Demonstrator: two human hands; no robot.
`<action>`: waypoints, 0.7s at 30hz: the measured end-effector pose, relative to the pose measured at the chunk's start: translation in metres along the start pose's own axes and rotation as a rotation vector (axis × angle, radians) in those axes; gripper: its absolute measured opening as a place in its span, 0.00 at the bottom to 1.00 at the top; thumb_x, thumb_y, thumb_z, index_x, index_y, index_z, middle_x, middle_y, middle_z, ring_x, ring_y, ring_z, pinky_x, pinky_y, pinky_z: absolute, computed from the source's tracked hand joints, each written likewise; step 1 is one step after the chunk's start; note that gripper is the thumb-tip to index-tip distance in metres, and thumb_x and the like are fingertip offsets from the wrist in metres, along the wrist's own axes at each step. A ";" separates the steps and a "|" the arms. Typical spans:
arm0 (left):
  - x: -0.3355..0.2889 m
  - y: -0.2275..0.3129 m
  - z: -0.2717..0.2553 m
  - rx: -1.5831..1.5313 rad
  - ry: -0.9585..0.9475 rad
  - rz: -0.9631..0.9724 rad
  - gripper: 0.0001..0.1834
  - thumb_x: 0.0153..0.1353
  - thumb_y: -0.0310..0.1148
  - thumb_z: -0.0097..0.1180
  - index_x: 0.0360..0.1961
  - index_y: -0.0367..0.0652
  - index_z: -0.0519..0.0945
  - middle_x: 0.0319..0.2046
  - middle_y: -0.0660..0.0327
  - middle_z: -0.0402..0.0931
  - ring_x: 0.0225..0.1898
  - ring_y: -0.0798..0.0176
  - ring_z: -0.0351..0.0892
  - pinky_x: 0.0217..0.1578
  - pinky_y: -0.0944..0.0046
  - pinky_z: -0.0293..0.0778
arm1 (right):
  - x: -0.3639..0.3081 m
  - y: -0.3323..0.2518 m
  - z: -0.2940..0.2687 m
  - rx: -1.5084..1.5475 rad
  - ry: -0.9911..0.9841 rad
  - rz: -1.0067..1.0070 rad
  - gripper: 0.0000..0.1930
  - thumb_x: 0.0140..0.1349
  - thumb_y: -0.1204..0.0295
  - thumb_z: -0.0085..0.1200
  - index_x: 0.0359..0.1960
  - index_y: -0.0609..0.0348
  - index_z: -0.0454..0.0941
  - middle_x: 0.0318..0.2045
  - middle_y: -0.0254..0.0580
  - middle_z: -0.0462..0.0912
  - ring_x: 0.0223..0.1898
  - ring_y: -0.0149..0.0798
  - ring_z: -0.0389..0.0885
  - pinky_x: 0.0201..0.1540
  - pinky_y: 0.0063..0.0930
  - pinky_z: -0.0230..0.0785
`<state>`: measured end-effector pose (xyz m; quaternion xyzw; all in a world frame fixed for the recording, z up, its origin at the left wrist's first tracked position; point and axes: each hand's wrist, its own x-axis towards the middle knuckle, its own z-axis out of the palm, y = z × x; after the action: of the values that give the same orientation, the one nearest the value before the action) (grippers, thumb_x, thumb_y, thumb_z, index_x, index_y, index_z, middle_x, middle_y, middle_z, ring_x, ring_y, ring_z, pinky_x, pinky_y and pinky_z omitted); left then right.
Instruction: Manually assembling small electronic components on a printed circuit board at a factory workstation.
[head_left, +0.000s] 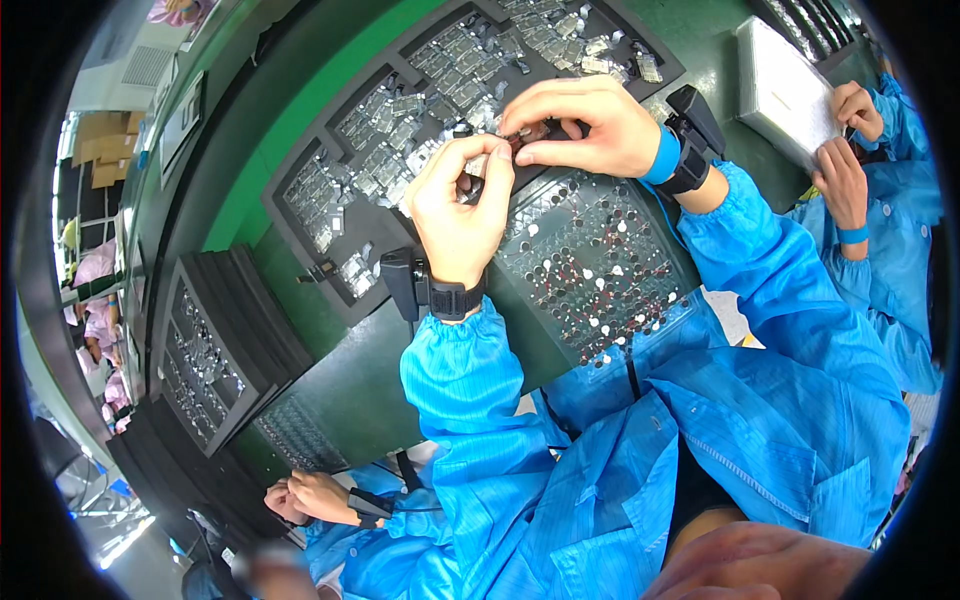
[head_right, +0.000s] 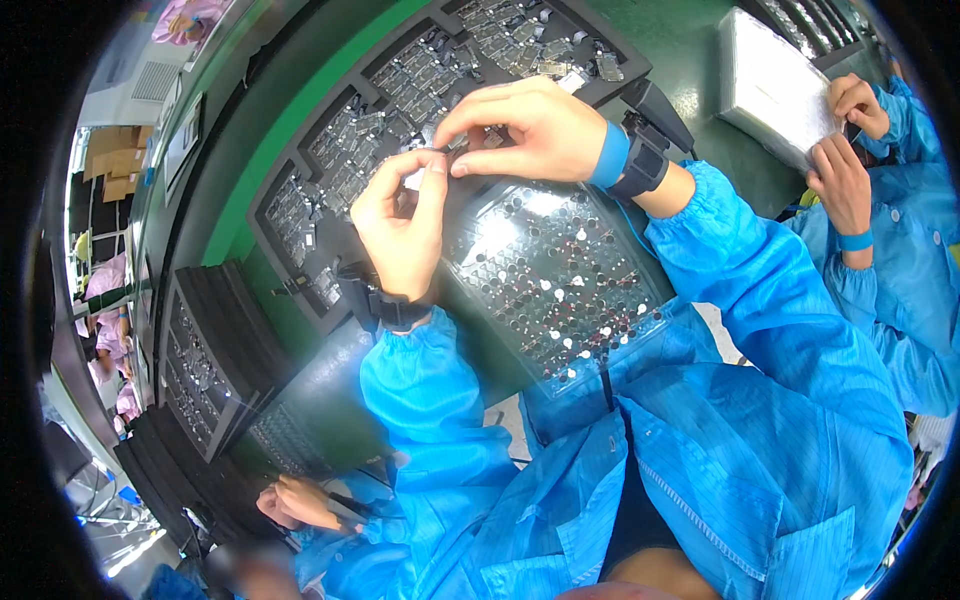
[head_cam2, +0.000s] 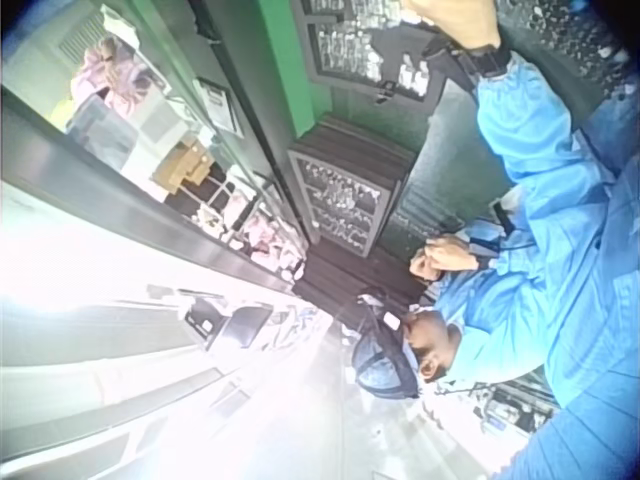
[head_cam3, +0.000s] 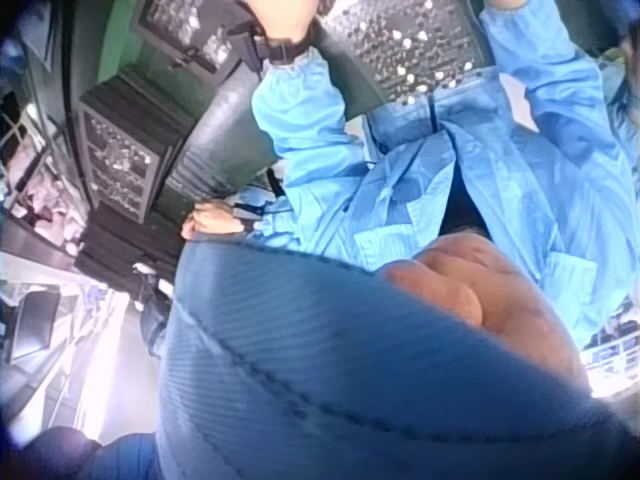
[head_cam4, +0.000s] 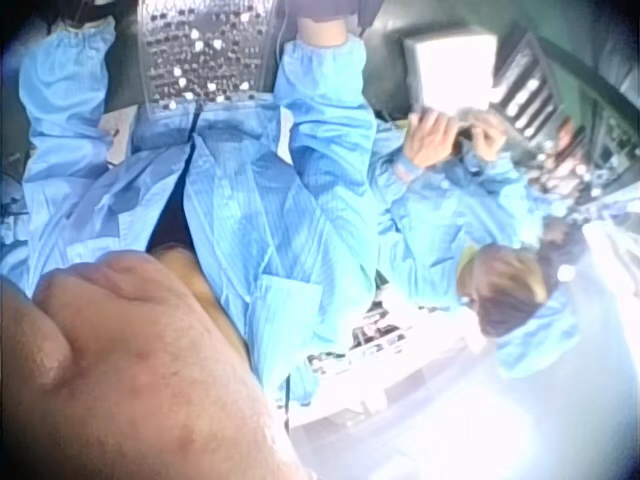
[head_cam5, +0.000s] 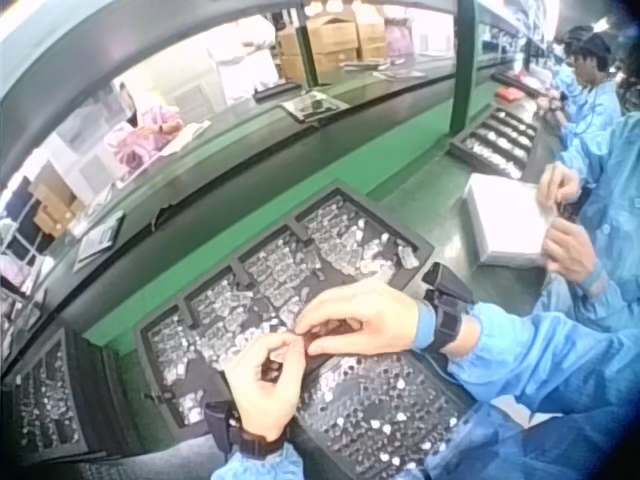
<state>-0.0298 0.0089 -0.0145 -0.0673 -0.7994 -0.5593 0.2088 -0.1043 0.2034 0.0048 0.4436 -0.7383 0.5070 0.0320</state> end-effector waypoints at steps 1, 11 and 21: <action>0.000 0.001 0.000 0.000 0.000 0.000 0.05 0.59 0.25 0.66 0.36 0.38 0.85 0.31 0.59 0.84 0.30 0.68 0.82 0.31 0.69 0.74 | -0.001 0.001 0.000 0.000 0.000 0.000 0.13 0.59 0.69 0.69 0.44 0.58 0.85 0.35 0.40 0.87 0.35 0.37 0.86 0.38 0.27 0.79; -0.001 0.003 0.004 -0.087 -0.014 -0.077 0.08 0.65 0.23 0.60 0.44 0.37 0.83 0.33 0.61 0.87 0.31 0.72 0.82 0.29 0.71 0.70 | -0.002 -0.004 -0.006 -0.066 0.034 0.063 0.06 0.61 0.73 0.62 0.37 0.59 0.84 0.32 0.39 0.86 0.28 0.35 0.84 0.30 0.27 0.75; 0.000 0.011 0.004 0.055 -0.117 -0.067 0.10 0.67 0.26 0.61 0.48 0.34 0.82 0.30 0.58 0.86 0.31 0.71 0.85 0.30 0.70 0.77 | -0.003 -0.002 -0.005 -0.105 0.060 0.086 0.05 0.57 0.74 0.61 0.34 0.60 0.82 0.27 0.36 0.83 0.19 0.30 0.75 0.24 0.25 0.68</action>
<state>-0.0269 0.0162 -0.0066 -0.0672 -0.8271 -0.5390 0.1446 -0.1030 0.2091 0.0064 0.3937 -0.7810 0.4816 0.0554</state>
